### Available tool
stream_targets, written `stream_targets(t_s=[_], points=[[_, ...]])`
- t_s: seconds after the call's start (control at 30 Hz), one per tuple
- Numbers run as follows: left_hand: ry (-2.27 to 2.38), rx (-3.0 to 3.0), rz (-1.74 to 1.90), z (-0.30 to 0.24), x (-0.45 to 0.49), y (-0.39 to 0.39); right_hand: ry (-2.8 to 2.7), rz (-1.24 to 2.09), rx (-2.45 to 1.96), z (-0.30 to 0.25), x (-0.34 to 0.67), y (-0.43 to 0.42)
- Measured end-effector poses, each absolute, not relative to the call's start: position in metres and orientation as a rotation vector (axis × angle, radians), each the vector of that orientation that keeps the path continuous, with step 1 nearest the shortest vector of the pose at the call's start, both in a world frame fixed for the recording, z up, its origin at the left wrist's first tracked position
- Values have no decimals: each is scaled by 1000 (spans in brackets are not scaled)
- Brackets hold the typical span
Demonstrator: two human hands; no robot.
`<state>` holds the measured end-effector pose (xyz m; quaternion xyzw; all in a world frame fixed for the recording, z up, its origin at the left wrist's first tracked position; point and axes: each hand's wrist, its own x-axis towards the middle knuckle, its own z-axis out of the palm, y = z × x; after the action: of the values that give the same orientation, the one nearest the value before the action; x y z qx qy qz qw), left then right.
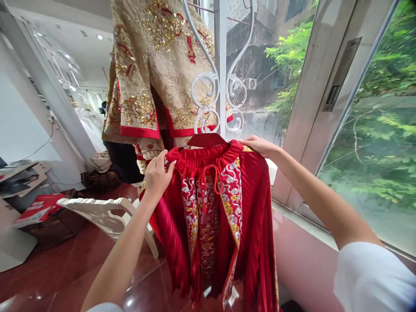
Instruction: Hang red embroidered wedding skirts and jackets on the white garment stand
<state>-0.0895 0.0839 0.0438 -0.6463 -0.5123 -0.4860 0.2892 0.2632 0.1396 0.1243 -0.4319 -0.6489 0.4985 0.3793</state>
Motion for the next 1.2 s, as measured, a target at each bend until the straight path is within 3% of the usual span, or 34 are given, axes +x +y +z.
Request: stream_targets(t_s=[0.17, 0.3, 0.47, 0.57, 0.73, 0.9, 1.2], points=[[-1757, -1896, -1113, 54, -118, 83, -1933, 1373, -837, 106, 301, 125], [-1710, -2174, -1283, 60, -137, 88, -1895, 1222, -777, 93, 307, 114], [-1251, -1712, -1566, 64, -70, 76, -1866, 404, -902, 77, 284, 111], [-1053, -1879, -1396, 78, 2, 75, -1796, -106, -987, 65, 271, 110], [-1106, -1972, -1284, 103, 53, 103, -1812, -551, -1248, 70, 274, 98], [-1133, -1991, -1301, 100, 45, 116, -1777, -545, -1309, 104, 272, 62], [-1045, -2191, -1300, 109, 36, 104, -2025, -407, -1335, 89, 258, 23]])
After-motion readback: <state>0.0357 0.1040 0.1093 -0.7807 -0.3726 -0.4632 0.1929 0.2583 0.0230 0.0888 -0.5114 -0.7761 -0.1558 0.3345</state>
